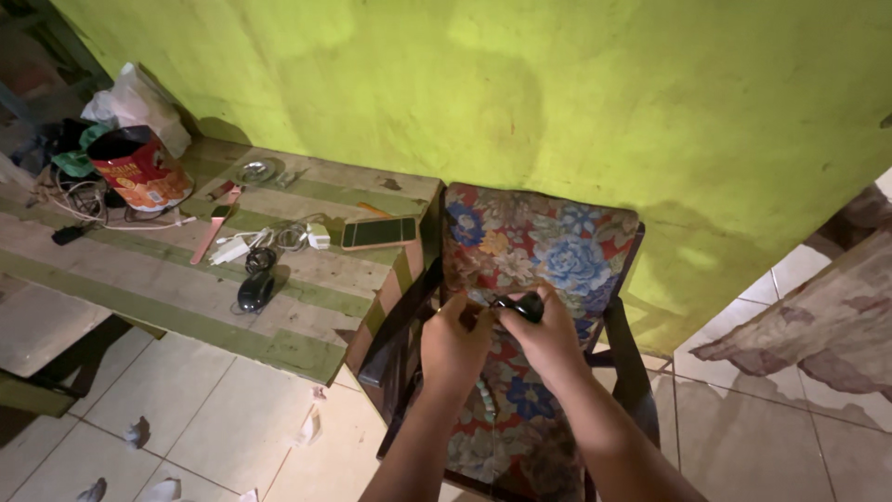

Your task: The person organizes small electronic items on a wooden table. They coil a white charging cable and place it on the table, then pick up a black computer mouse, coil its cable, and set it down. Finally, they handle a small black power adapter, wrapping its cable and placing it on the table.

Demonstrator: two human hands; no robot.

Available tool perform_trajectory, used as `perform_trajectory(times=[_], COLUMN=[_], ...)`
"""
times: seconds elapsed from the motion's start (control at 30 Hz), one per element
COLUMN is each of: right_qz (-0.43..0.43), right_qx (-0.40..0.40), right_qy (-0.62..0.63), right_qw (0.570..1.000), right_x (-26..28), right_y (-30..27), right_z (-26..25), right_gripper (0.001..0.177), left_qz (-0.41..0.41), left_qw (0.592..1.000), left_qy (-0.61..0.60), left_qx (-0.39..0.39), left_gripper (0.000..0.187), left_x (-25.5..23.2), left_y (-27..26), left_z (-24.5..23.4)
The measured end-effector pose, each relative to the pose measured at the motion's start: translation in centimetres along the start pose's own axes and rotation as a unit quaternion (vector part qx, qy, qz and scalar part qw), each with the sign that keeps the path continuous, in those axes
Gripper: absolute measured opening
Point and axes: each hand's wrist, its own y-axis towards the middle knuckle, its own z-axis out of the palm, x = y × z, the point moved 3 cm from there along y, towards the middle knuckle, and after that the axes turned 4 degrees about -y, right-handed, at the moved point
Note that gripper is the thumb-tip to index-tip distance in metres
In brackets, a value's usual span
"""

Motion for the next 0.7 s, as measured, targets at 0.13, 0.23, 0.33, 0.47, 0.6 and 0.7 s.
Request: perform_trajectory(times=[0.13,0.23,0.33,0.47,0.6,0.7], right_qz=[0.074,0.099,0.086,0.15,0.21,0.242], right_qx=[0.037,0.039,0.04,0.087,0.106,0.128], right_qy=[0.119,0.182,0.199,0.306,0.392,0.45], right_qw=[0.989,0.978,0.975,0.936,0.89,0.85], right_x=[-1.1,-2.4,-3.2,-1.9,-1.7,-1.3], right_y=[0.2,0.3,0.3,-0.6,-0.9,-1.1], right_z=[-1.0,-1.0,-1.1,-2.1,-1.9,-1.6], right_gripper=[0.03,0.026,0.022,0.021,0.017,0.017], left_qz=[0.024,0.016,0.025,0.079,0.127,0.148], left_qw=[0.998,0.997,0.997,0.995,0.983,0.971], left_qy=[-0.044,-0.069,-0.075,-0.061,-0.117,-0.165], left_qx=[0.031,0.035,0.021,-0.005,0.054,0.093], left_gripper=[0.01,0.008,0.008,0.008,0.009,0.016], left_x=[-0.6,-0.1,0.4,-0.2,1.4,2.4], left_y=[-0.2,-0.3,-0.7,-1.2,-0.5,0.0], left_z=[0.0,0.2,0.6,0.2,0.1,0.2])
